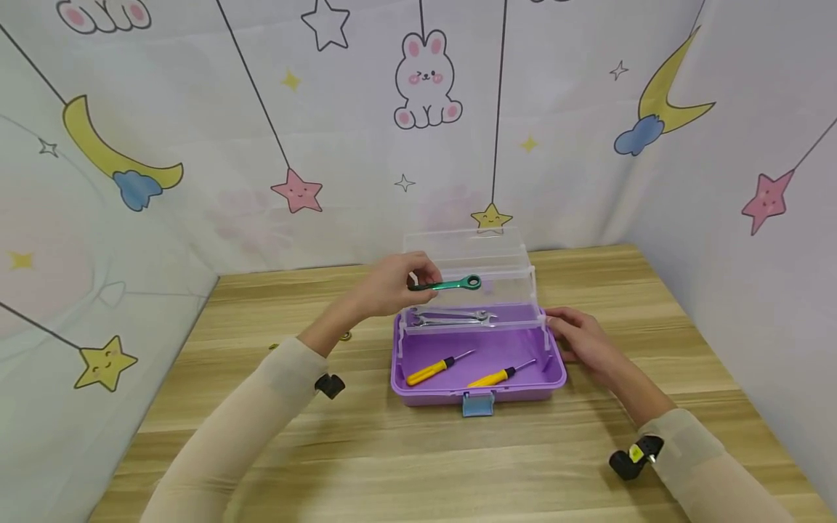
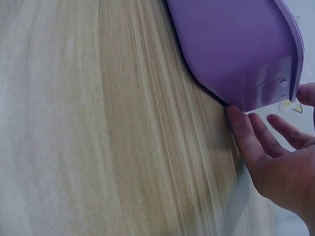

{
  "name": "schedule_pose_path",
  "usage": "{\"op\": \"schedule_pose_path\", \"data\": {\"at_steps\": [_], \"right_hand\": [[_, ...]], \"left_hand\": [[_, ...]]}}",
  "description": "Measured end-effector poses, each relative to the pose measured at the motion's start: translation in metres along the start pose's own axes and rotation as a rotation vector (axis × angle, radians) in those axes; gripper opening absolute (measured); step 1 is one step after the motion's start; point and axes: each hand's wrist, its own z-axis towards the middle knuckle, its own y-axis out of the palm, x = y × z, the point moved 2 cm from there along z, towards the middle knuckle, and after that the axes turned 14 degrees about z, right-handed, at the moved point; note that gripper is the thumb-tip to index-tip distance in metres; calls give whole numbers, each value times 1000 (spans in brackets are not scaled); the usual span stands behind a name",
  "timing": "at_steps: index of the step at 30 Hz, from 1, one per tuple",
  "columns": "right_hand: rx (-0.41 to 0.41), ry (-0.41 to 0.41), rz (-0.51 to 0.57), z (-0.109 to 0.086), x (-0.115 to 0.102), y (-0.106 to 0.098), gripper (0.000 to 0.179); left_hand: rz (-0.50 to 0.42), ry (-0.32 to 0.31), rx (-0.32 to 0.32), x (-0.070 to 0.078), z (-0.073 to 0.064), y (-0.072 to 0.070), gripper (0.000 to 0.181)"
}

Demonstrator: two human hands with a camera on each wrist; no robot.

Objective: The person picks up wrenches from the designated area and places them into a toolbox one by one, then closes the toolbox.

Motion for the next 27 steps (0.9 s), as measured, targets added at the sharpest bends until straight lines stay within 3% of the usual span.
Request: {"op": "schedule_pose_path", "data": {"at_steps": [7, 27], "right_hand": [[-2, -4, 8, -1, -3, 1, 58], [-1, 5, 17, -2, -2, 2, 55]], "left_hand": [[-6, 48, 14, 8, 11, 13, 13], [28, 3, -12, 9, 22, 37, 15]]}}
